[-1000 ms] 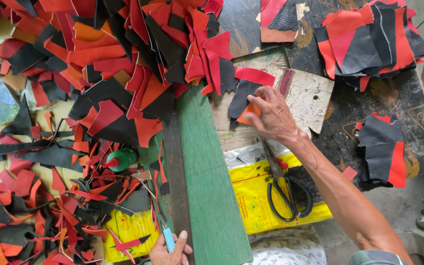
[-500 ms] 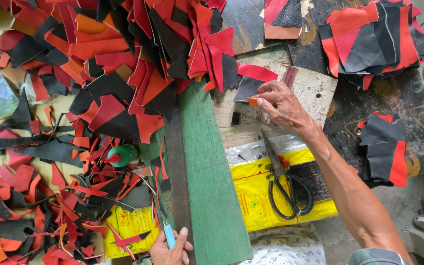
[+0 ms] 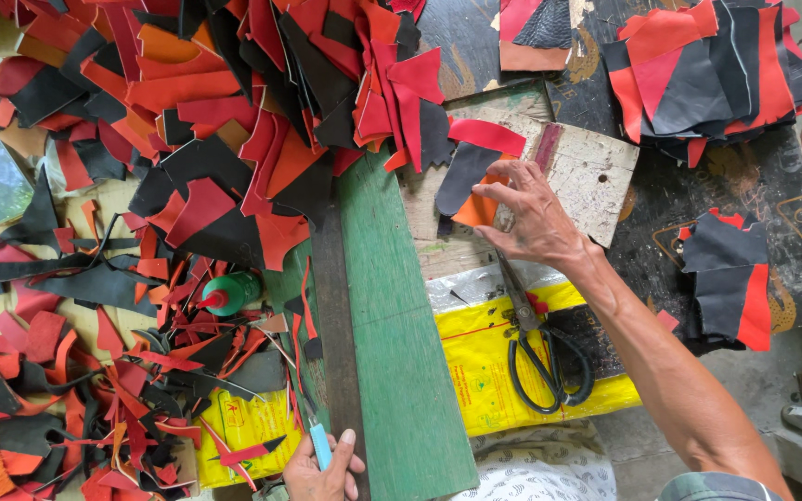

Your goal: The person trims small red and black leather pieces at a workbench, holding each piece against a wooden strip and cutting along its edge with a small knife by hand. Trimmed pieces are set aside on the bench among piles of leather scraps, with scissors resting nearby.

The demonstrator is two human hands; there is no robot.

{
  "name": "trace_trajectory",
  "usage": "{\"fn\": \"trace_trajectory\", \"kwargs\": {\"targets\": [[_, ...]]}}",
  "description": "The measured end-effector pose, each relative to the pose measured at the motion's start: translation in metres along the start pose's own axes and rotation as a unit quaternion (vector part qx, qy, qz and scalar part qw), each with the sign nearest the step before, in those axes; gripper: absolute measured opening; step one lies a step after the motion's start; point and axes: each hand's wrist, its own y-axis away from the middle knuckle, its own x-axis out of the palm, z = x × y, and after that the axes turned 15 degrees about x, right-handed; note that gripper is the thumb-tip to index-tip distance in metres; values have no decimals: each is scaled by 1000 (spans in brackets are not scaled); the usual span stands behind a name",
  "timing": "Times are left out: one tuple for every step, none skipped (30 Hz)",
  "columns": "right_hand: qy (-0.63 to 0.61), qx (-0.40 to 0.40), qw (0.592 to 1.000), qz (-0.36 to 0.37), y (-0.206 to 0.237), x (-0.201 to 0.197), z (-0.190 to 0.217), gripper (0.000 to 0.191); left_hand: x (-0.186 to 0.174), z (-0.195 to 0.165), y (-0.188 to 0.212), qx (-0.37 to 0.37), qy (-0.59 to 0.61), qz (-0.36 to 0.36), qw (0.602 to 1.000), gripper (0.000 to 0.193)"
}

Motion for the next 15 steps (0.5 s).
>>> {"fn": "trace_trajectory", "kwargs": {"targets": [[6,-3,1000,-5,2,1,1,60,0,0,0,-1,0,0,1000,26],[12,-2,1000,-7,2,2,2,60,0,0,0,2,-1,-2,1000,26],[18,-1,1000,-9,3,3,2,60,0,0,1,5,-3,-5,1000,26],[25,0,1000,-10,3,4,1,60,0,-1,1,8,-4,-7,1000,25],[13,5,1000,-8,3,5,-1,52,1,-1,1,5,-7,-6,1000,25],[1,11,1000,-5,2,5,-4,44,1,-1,1,2,-10,-5,1000,25],[-10,16,1000,-3,1,4,-7,37,1,-2,2,0,-12,-4,1000,26],[-39,24,999,4,0,3,-12,36,1,-2,2,0,-11,-5,1000,25],[-69,32,997,12,-4,-1,-17,36,2,-3,2,0,-9,-5,1000,25],[-98,39,994,18,-7,-2,-20,37,2,-4,2,1,-7,-6,1000,25],[-93,37,995,23,-8,-2,-22,38,2,-4,2,-1,-9,-5,1000,25],[-88,35,995,28,-8,-3,-23,39,2,-5,2,-3,-12,-4,1000,25],[-82,34,996,32,-8,-5,-24,40,2,-5,2,-5,-15,-2,1000,25],[-85,35,995,36,-8,-5,-24,41,2,-5,2,-6,-14,-3,1000,25],[-89,37,995,39,-7,-5,-23,42,2,-6,2,-8,-14,-4,1000,26]]}}
